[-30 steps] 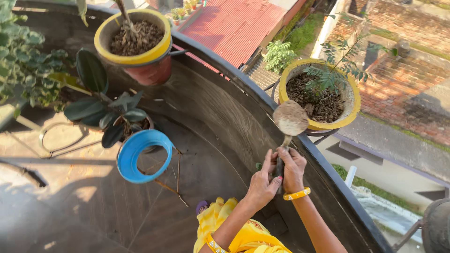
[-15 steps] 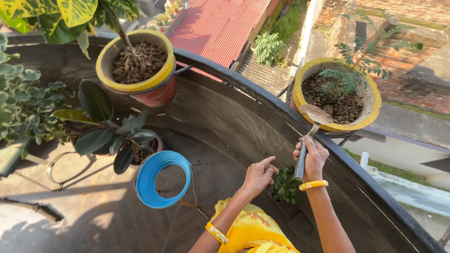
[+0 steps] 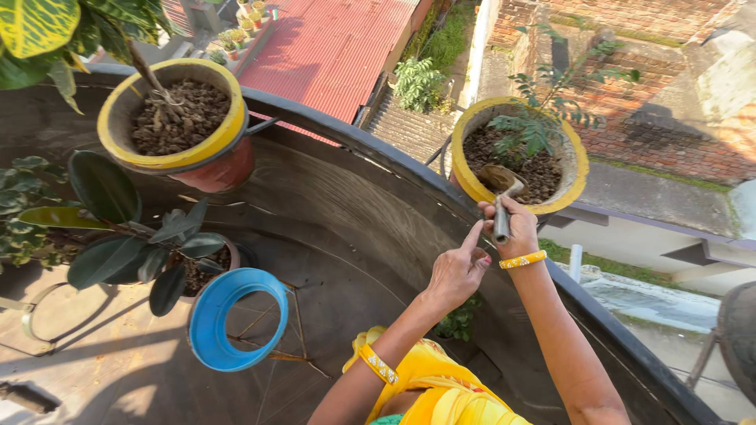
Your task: The person loosens soil in two potted plants on a balcony using a small hand trowel. They first work around a pothos in a black pot, then move to a small tree in a yellow pot, repeatedly breaking up the soil surface.
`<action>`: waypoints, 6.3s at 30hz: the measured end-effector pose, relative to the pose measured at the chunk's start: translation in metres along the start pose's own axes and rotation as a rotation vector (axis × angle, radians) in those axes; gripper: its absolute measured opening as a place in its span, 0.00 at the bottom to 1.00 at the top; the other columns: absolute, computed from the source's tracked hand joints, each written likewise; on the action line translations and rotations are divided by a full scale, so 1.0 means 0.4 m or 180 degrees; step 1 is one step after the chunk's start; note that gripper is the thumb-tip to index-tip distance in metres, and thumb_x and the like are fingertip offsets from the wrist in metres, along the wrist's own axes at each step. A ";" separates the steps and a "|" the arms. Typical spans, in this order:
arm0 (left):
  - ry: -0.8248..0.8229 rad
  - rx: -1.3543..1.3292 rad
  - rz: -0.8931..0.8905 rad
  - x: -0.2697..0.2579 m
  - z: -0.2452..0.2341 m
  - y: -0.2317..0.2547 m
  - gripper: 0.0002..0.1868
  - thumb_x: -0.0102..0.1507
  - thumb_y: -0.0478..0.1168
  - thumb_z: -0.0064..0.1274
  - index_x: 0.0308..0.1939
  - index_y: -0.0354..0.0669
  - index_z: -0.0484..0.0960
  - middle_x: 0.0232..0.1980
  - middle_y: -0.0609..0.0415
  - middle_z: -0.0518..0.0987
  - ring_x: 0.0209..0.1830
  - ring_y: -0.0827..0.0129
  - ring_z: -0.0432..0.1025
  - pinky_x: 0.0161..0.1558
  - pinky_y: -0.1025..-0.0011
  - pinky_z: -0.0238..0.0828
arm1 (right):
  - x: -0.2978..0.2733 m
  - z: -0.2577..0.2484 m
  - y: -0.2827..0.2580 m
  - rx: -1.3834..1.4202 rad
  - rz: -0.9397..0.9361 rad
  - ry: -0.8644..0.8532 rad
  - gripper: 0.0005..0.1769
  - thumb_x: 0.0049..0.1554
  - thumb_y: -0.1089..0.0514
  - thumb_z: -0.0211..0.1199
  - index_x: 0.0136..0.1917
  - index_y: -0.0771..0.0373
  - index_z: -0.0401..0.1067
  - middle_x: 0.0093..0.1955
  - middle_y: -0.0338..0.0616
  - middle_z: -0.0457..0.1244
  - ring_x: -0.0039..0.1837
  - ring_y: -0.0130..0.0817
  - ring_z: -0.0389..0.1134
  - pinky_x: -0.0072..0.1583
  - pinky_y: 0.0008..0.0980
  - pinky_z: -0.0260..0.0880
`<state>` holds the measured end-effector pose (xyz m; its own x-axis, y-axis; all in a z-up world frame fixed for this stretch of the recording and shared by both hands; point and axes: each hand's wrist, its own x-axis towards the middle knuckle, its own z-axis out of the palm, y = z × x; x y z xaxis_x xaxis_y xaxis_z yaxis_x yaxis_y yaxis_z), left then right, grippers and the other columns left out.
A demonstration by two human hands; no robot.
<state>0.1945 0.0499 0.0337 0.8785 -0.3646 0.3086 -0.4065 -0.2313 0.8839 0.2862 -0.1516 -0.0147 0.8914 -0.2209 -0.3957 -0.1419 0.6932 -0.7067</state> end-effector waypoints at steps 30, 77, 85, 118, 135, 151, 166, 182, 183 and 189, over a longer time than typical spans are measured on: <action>0.1005 0.0856 0.1618 0.139 0.068 -0.006 0.28 0.62 0.26 0.53 0.66 0.46 0.76 0.63 0.35 0.78 0.60 0.45 0.77 0.57 0.58 0.77 | -0.098 0.001 -0.113 -0.2643 -0.1943 -0.0877 0.13 0.60 0.65 0.55 0.53 0.73 0.78 0.50 0.48 0.71 0.48 0.30 0.72 0.50 0.28 0.73; -0.1085 0.2438 -0.1338 0.161 0.147 -0.447 0.45 0.65 0.44 0.54 0.82 0.48 0.47 0.80 0.36 0.57 0.84 0.42 0.44 0.64 0.29 0.54 | -0.092 0.115 -0.292 -0.3465 -0.3760 -0.1086 0.07 0.55 0.65 0.59 0.36 0.67 0.68 0.34 0.42 0.66 0.36 0.24 0.64 0.40 0.27 0.65; -0.0535 0.1841 -0.0729 0.362 0.141 -0.327 0.53 0.57 0.37 0.58 0.80 0.48 0.41 0.81 0.31 0.45 0.83 0.42 0.32 0.68 0.25 0.41 | 0.002 0.017 -0.231 -0.3635 -0.2962 -0.0761 0.08 0.57 0.61 0.65 0.40 0.68 0.71 0.37 0.47 0.66 0.41 0.32 0.65 0.42 0.31 0.65; -0.0998 0.2765 -0.0245 0.401 0.108 -0.345 0.51 0.53 0.30 0.57 0.78 0.33 0.49 0.83 0.39 0.41 0.84 0.40 0.33 0.70 0.41 0.55 | -0.077 0.018 -0.171 -0.0513 -0.2723 -0.0514 0.08 0.52 0.67 0.48 0.33 0.72 0.63 0.37 0.54 0.60 0.44 0.38 0.67 0.31 0.29 0.64; -0.1224 0.2943 -0.0020 0.421 0.097 -0.365 0.52 0.53 0.32 0.59 0.79 0.34 0.50 0.84 0.38 0.43 0.83 0.38 0.37 0.68 0.49 0.61 | -0.124 0.045 -0.172 -0.0439 -0.2974 -0.0327 0.09 0.53 0.67 0.47 0.33 0.70 0.63 0.35 0.53 0.58 0.42 0.38 0.66 0.30 0.28 0.62; -0.1308 0.2949 -0.0148 0.430 0.095 -0.345 0.52 0.53 0.31 0.60 0.79 0.36 0.50 0.84 0.42 0.43 0.84 0.40 0.37 0.65 0.49 0.66 | -0.177 0.051 -0.230 -0.0212 -0.3249 -0.0204 0.09 0.53 0.67 0.46 0.31 0.68 0.61 0.32 0.50 0.57 0.38 0.39 0.66 0.27 0.29 0.58; -0.1377 0.2869 -0.0234 0.425 0.083 -0.314 0.52 0.53 0.32 0.60 0.79 0.36 0.50 0.84 0.42 0.42 0.84 0.40 0.35 0.65 0.47 0.66 | -0.199 0.044 -0.276 -0.0746 -0.3206 -0.0479 0.10 0.56 0.66 0.48 0.35 0.70 0.66 0.36 0.52 0.61 0.39 0.38 0.67 0.30 0.28 0.58; -0.1084 0.3245 -0.0356 0.420 0.140 -0.345 0.44 0.59 0.34 0.54 0.77 0.32 0.53 0.83 0.38 0.45 0.82 0.35 0.38 0.68 0.39 0.58 | -0.206 0.050 -0.365 -0.1340 -0.3173 -0.0797 0.15 0.55 0.63 0.51 0.29 0.72 0.66 0.33 0.49 0.61 0.39 0.35 0.64 0.36 0.28 0.60; -0.1037 0.3323 -0.0358 0.423 0.148 -0.345 0.43 0.60 0.34 0.54 0.77 0.31 0.53 0.83 0.37 0.46 0.82 0.34 0.38 0.68 0.38 0.57 | -0.213 0.040 -0.367 -0.1486 -0.3306 -0.0923 0.16 0.56 0.63 0.51 0.28 0.72 0.66 0.33 0.49 0.60 0.41 0.37 0.65 0.39 0.29 0.61; -0.1065 0.3411 -0.0429 0.430 0.152 -0.329 0.43 0.61 0.36 0.55 0.77 0.31 0.54 0.82 0.35 0.46 0.81 0.31 0.38 0.67 0.35 0.57 | -0.121 0.015 -0.248 -0.1564 -0.2747 -0.0917 0.15 0.57 0.63 0.52 0.30 0.71 0.65 0.30 0.49 0.58 0.37 0.36 0.61 0.43 0.31 0.65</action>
<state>0.3838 -0.0371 -0.0510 0.8856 -0.4640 -0.0183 -0.4604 -0.8825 0.0960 0.2598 -0.2054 0.0782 0.8333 -0.2925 0.4692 0.4922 0.0058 -0.8705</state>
